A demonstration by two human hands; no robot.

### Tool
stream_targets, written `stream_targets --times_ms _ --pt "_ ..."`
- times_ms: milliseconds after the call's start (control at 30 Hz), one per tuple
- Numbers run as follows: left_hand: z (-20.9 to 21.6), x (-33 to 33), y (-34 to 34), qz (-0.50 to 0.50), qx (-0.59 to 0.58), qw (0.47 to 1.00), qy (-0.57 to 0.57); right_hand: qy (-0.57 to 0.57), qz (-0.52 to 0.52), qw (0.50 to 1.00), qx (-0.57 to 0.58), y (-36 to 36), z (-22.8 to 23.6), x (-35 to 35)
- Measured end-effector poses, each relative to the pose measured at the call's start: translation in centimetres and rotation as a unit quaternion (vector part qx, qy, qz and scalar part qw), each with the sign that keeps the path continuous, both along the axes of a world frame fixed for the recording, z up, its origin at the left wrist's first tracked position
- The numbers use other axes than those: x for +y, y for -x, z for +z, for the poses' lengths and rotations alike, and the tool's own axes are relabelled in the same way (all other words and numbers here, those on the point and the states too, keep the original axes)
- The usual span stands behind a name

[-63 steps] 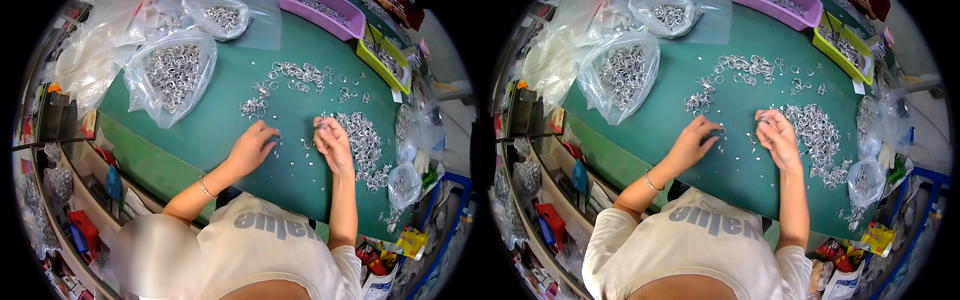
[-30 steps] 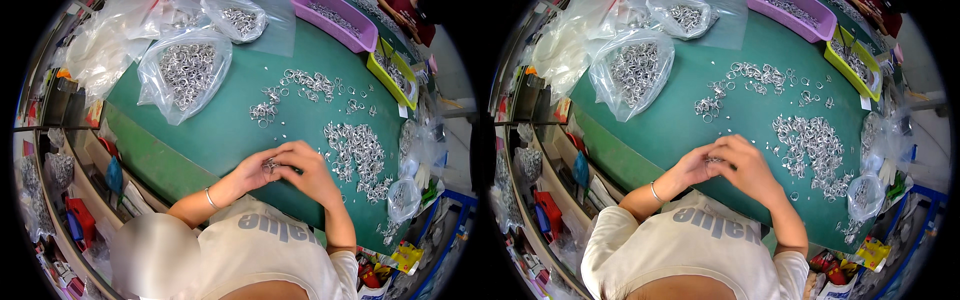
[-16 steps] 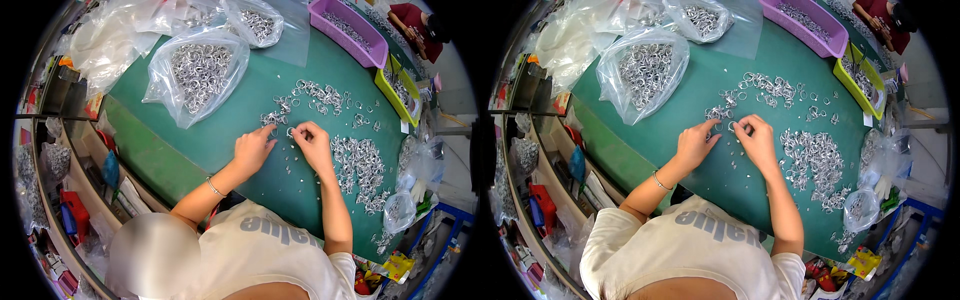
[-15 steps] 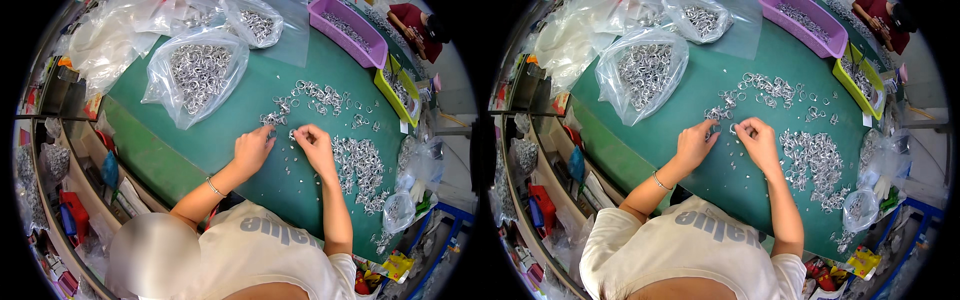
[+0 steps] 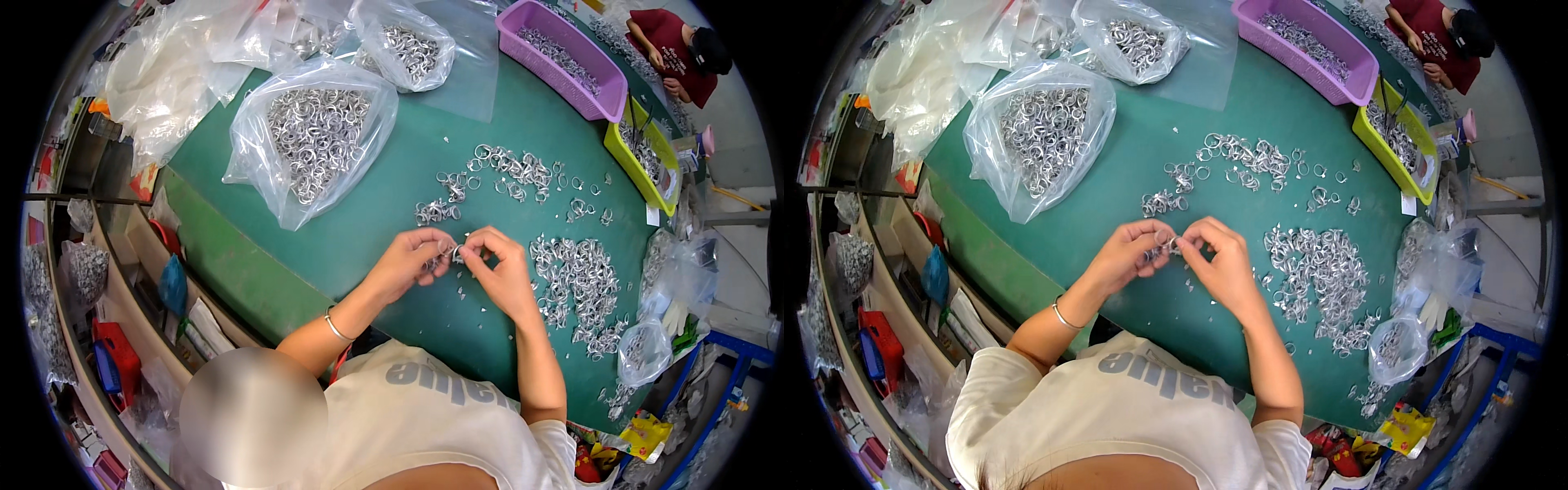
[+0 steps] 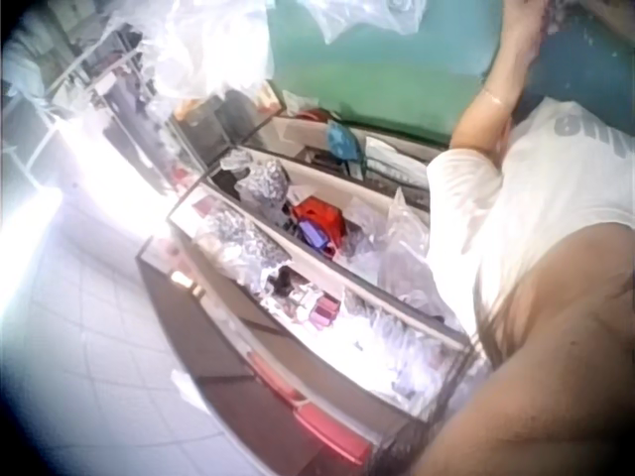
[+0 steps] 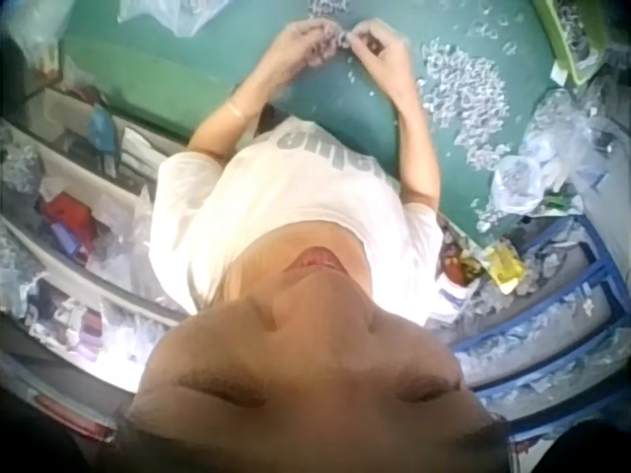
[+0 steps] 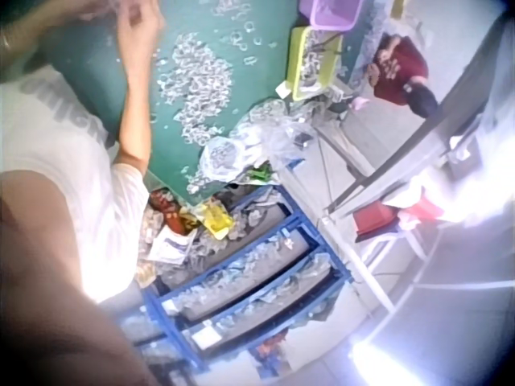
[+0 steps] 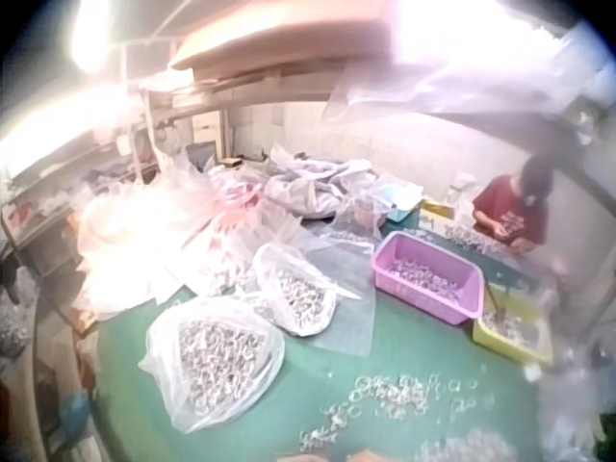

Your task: The person assembles small silver metal rings and pins by hand on a green worktable. They pick up components, interlock them, and place the finished assemblies into a clear plastic bag. The workspace contains multiple bags of parts and colored trays.

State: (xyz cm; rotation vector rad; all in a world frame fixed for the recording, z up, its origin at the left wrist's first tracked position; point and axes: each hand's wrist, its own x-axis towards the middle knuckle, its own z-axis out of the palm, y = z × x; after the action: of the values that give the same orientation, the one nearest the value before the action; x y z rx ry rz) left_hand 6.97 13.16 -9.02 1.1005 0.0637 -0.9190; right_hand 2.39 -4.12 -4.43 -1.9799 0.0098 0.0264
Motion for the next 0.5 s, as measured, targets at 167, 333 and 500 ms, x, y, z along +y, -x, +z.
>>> stream_targets --times_ms 167,333,500 --pt "1.1 -0.4 0.2 0.049 0.188 0.968 0.156 0.087 0.111 0.988 -0.063 -0.7 0.6 -0.7" --pt "-1.0 -0.1 0.6 0.015 0.174 0.967 0.183 0.304 -0.077 0.929 -0.197 -7.0 -0.7 -3.7" --pt "0.2 -0.2 0.7 0.032 0.139 0.979 0.148 0.397 -0.075 0.906 -0.128 -8.8 -4.6 -4.6"
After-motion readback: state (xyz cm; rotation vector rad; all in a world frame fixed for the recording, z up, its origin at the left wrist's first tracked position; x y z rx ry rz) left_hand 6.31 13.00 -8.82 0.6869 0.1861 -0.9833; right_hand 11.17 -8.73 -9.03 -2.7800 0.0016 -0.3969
